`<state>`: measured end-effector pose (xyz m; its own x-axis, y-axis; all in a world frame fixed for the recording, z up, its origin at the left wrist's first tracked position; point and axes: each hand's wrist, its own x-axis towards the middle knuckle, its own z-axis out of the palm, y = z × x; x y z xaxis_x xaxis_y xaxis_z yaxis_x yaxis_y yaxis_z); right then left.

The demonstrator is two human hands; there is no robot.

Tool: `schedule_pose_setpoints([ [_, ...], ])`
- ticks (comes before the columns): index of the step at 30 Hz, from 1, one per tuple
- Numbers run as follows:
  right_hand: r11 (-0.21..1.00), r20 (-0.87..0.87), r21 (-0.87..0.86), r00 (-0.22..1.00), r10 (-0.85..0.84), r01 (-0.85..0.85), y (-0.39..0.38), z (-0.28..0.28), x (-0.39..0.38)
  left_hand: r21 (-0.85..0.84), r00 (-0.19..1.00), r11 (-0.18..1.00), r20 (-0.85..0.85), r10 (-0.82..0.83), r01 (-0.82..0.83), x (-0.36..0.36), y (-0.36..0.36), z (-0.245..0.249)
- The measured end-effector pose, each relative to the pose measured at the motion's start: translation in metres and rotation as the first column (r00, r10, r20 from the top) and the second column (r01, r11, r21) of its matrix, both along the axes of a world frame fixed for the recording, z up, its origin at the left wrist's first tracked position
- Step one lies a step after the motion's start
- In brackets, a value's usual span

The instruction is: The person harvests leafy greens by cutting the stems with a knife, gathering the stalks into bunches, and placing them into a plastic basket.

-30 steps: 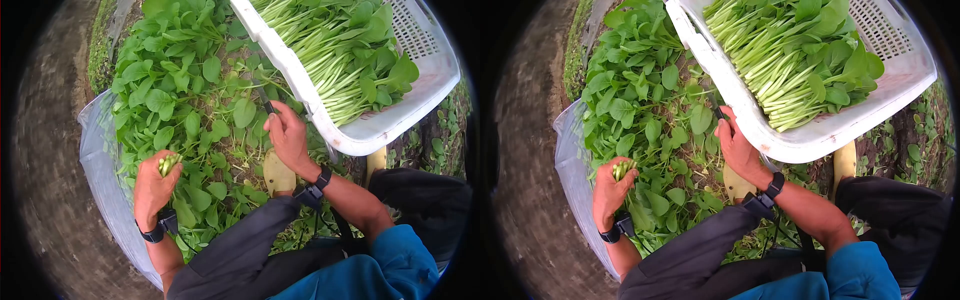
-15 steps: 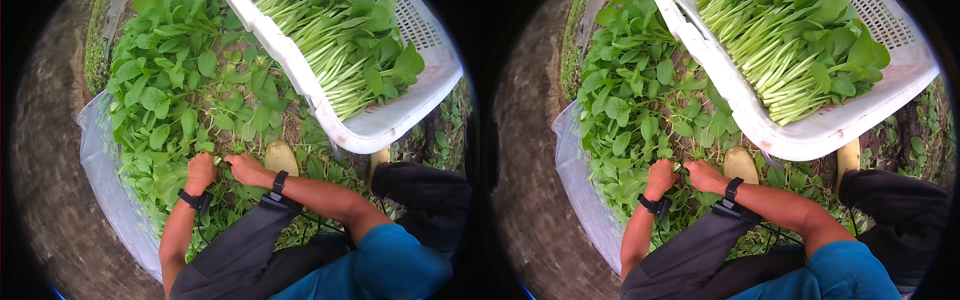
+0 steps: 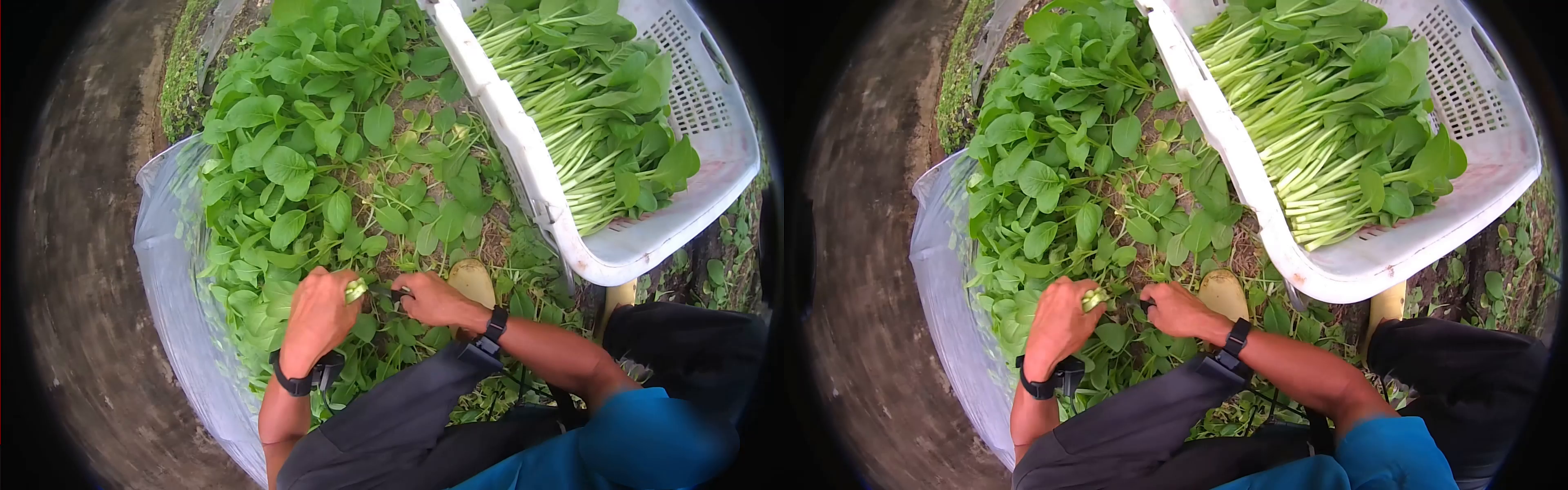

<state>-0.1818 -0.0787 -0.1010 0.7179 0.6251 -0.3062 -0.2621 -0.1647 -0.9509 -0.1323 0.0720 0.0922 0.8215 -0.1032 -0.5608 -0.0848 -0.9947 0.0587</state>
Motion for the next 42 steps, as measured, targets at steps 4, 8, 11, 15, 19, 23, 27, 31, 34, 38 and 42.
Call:
schedule_pose_setpoints([
  [4, 0.957, 0.109, 0.092, 0.952, -0.286, 0.276, 0.011, 0.026, 0.034, -0.122, 0.951, 0.992, 0.303, 0.063, -0.027, 0.029, 0.002, 0.042],
  [8, 0.958, 0.297, 0.066, 0.911, -0.286, 0.279, 0.046, -0.004, 0.047, -0.043, 0.986, 0.999, 0.167, -0.002, 0.01, 0.055, 0.056, -0.037],
  [11, 0.983, 0.201, -0.061, 0.966, -0.161, 0.176, 0.037, -0.03, 0.044, 0.157, 0.988, 0.987, 0.149, -0.051, 0.027, 0.043, 0.094, -0.1],
  [15, 0.977, 0.232, -0.01, 0.951, -0.206, 0.214, 0.025, -0.017, 0.05, 0.32, 0.99, 0.948, 0.134, -0.04, -0.005, 0.026, 0.107, -0.121],
  [19, 0.966, 0.212, 0.072, 0.943, -0.258, 0.248, 0.074, -0.014, 0.067, 0.302, 0.982, 0.953, 0.179, -0.065, 0.008, 0.023, 0.102, -0.115],
  [23, 0.972, 0.261, -0.011, 0.939, -0.224, 0.235, 0.104, -0.032, 0.058, 0.287, 0.978, 0.958, 0.191, -0.082, 0.024, 0.025, 0.1, -0.115],
  [27, 0.985, 0.19, 0.019, 0.967, -0.17, 0.169, 0.044, -0.042, 0.019, 0.324, 0.987, 0.946, 0.142, -0.077, 0.027, 0.02, 0.108, -0.12],
  [31, 0.937, -0.038, 0.089, 0.942, -0.334, 0.336, 0.03, -0.04, 0.014, 0.215, 0.971, 0.975, 0.218, -0.102, 0.054, 0.022, 0.079, -0.075],
  [34, 0.786, -0.432, 0.365, 0.839, -0.331, 0.498, 0.052, -0.012, 0.042, 0.092, 0.962, 0.994, 0.264, -0.073, 0.05, 0.024, 0.056, -0.042],
  [38, 0.754, -0.43, 0.404, 0.835, -0.342, 0.517, 0.06, 0.018, 0.054, -0.026, 0.981, 1.0, 0.194, 0.02, -0.015, 0.03, 0.034, -0.012],
  [42, 0.726, -0.546, 0.434, 0.797, -0.259, 0.533, 0.038, 0.041, 0.052, -0.061, 0.961, 0.995, 0.268, -0.063, 0.082, 0.031, 0.002, -0.005],
])
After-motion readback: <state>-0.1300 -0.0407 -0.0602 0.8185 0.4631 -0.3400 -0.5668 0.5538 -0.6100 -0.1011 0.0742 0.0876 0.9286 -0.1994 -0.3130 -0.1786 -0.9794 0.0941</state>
